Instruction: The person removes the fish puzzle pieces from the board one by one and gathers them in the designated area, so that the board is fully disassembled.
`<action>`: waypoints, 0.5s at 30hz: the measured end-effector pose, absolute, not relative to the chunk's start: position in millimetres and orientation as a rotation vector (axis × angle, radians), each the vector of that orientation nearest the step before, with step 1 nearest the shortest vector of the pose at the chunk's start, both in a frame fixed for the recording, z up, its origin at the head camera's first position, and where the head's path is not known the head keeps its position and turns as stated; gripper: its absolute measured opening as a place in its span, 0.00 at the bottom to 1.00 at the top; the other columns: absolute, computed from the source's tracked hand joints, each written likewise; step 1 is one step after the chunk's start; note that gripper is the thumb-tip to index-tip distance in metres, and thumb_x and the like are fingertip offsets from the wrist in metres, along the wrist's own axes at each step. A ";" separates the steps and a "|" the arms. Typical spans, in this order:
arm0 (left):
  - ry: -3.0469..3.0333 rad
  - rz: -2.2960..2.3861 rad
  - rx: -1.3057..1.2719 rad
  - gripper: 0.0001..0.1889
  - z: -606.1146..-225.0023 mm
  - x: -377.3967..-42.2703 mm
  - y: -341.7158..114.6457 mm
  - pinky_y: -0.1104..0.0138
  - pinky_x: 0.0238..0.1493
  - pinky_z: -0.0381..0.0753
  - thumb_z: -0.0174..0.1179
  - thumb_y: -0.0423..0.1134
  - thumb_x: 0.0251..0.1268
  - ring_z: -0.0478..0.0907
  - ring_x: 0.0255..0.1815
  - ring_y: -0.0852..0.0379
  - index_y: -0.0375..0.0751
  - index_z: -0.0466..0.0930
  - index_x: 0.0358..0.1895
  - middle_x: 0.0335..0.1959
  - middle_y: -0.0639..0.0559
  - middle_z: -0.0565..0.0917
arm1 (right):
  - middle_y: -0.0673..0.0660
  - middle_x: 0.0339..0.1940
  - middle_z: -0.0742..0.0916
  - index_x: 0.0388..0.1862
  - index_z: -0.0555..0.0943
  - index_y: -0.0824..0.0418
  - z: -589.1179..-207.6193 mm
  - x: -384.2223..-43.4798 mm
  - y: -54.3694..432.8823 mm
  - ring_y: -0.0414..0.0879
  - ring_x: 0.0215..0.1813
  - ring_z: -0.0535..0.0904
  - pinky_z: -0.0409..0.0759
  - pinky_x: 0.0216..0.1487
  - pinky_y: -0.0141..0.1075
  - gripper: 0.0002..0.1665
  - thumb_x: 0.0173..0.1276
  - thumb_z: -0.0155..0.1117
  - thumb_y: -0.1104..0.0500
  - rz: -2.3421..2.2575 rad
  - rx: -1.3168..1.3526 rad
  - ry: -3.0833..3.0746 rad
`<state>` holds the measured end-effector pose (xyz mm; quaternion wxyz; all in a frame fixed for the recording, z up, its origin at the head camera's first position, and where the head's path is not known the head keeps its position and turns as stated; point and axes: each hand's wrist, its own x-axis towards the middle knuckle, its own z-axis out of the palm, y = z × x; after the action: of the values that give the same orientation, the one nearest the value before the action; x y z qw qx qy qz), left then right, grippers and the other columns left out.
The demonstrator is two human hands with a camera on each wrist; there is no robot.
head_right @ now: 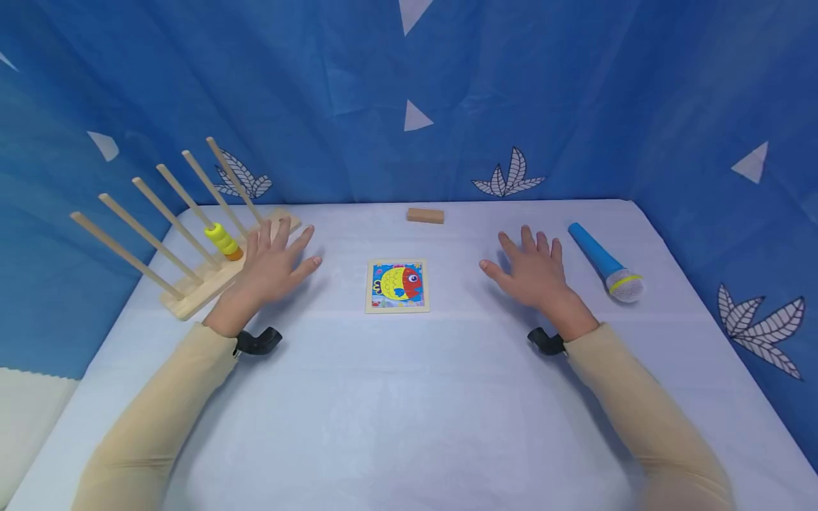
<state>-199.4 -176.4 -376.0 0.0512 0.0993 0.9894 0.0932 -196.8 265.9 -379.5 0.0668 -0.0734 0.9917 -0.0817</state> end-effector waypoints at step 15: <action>2.978 0.338 0.350 0.40 -389.0 -190.1 -153.3 0.33 0.79 0.33 0.48 0.64 0.75 0.32 0.84 0.26 0.51 0.53 0.83 0.84 0.32 0.42 | 0.72 0.76 0.70 0.78 0.67 0.60 -380.9 -211.4 196.2 0.68 0.77 0.64 0.60 0.75 0.69 0.45 0.71 0.61 0.38 -0.433 -0.481 2.995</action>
<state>-190.1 -153.3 -389.0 0.0618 0.1159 0.9850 0.1117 -211.4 196.2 -380.9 0.0387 -0.1569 0.9767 -0.1410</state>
